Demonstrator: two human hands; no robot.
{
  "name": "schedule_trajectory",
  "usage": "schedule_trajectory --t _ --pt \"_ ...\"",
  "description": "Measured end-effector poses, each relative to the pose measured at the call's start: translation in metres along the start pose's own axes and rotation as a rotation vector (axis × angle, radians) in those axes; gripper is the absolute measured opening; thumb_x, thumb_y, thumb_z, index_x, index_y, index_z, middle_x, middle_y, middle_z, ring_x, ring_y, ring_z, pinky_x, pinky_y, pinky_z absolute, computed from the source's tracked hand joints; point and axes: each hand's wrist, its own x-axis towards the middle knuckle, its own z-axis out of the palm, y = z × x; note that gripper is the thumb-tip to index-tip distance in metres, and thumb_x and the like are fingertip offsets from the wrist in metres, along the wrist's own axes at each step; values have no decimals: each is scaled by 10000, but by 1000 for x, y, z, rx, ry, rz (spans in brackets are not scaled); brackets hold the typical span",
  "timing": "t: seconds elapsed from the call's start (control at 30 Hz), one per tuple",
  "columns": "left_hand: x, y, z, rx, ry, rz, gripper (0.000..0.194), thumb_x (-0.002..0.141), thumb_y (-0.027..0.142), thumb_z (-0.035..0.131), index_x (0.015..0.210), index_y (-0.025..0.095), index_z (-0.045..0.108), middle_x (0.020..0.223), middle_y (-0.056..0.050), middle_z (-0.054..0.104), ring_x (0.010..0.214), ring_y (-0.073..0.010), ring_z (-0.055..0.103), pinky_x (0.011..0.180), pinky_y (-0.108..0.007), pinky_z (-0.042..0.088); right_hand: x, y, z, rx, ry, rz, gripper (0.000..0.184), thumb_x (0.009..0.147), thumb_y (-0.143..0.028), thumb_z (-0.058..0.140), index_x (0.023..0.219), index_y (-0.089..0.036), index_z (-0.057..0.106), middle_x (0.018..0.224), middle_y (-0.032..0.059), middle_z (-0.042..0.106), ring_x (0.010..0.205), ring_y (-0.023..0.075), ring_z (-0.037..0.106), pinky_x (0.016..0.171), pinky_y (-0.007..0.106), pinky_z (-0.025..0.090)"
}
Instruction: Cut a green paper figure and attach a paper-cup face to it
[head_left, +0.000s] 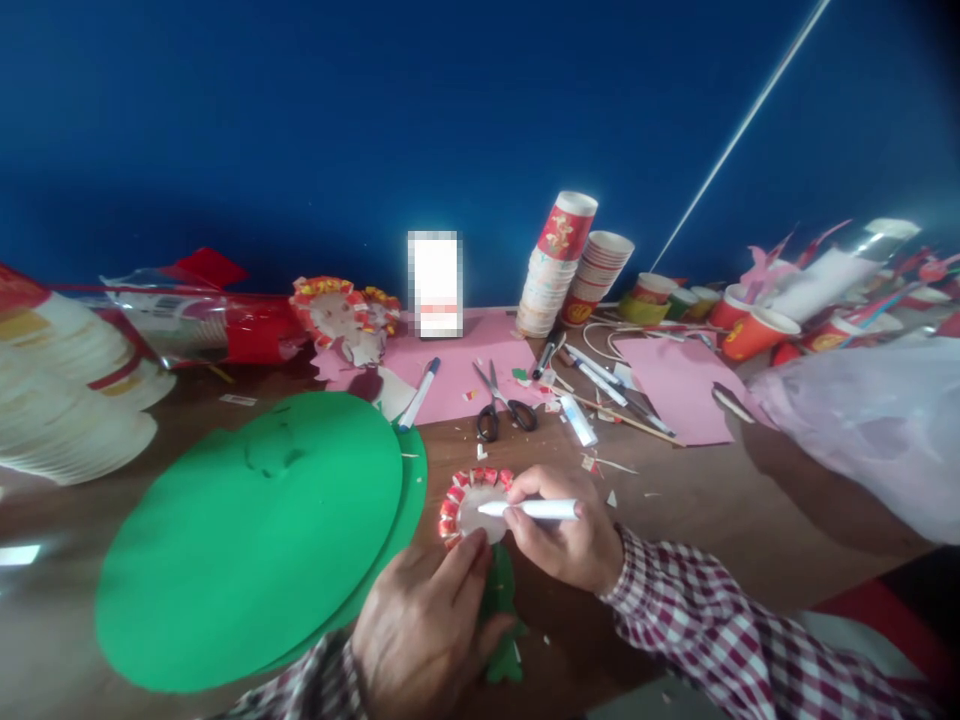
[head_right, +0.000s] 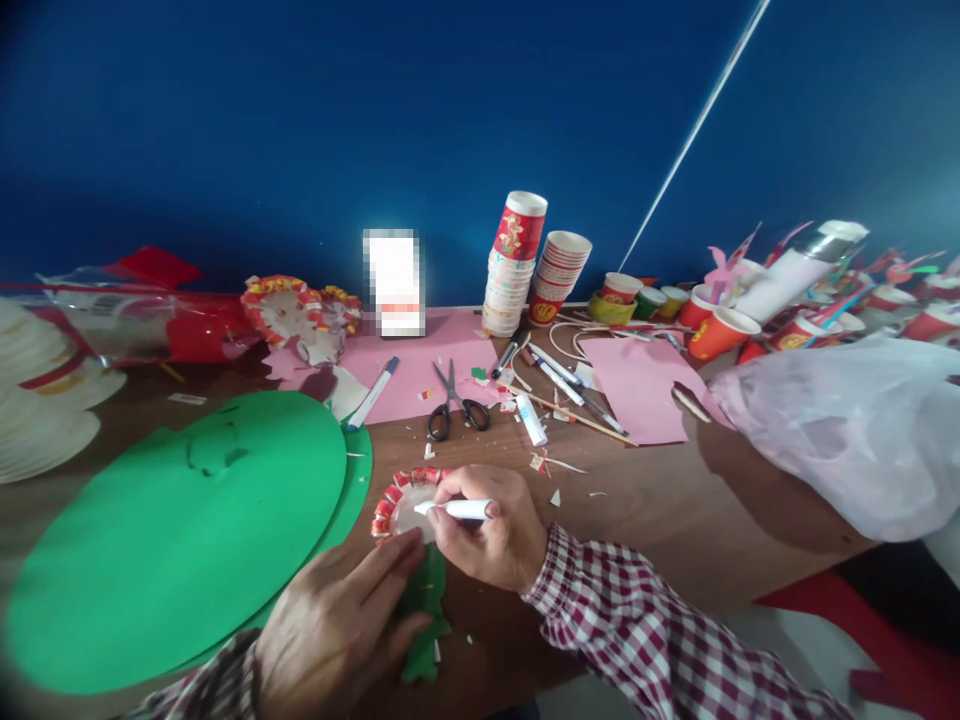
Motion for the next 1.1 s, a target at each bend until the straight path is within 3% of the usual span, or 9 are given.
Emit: schedule_trajectory --t 0.47,1.1 --pt "-7 -5 4 -52 -46 17 438 857 420 460 1081 76 613 1088 -132 644 793 -243 627 630 -385 559 2 1 0 35 -54 51 52 821 -214 528 800 -196 572 687 3 631 618 130 594 604 249 468" --pt "-7 -6 4 -58 -43 29 452 858 406 465 1117 60 598 1129 -144 623 836 -240 622 660 -382 555 0 3 2 -11 -23 -15 46 805 -200 547 772 -186 576 664 7 636 603 127 593 581 240 468"
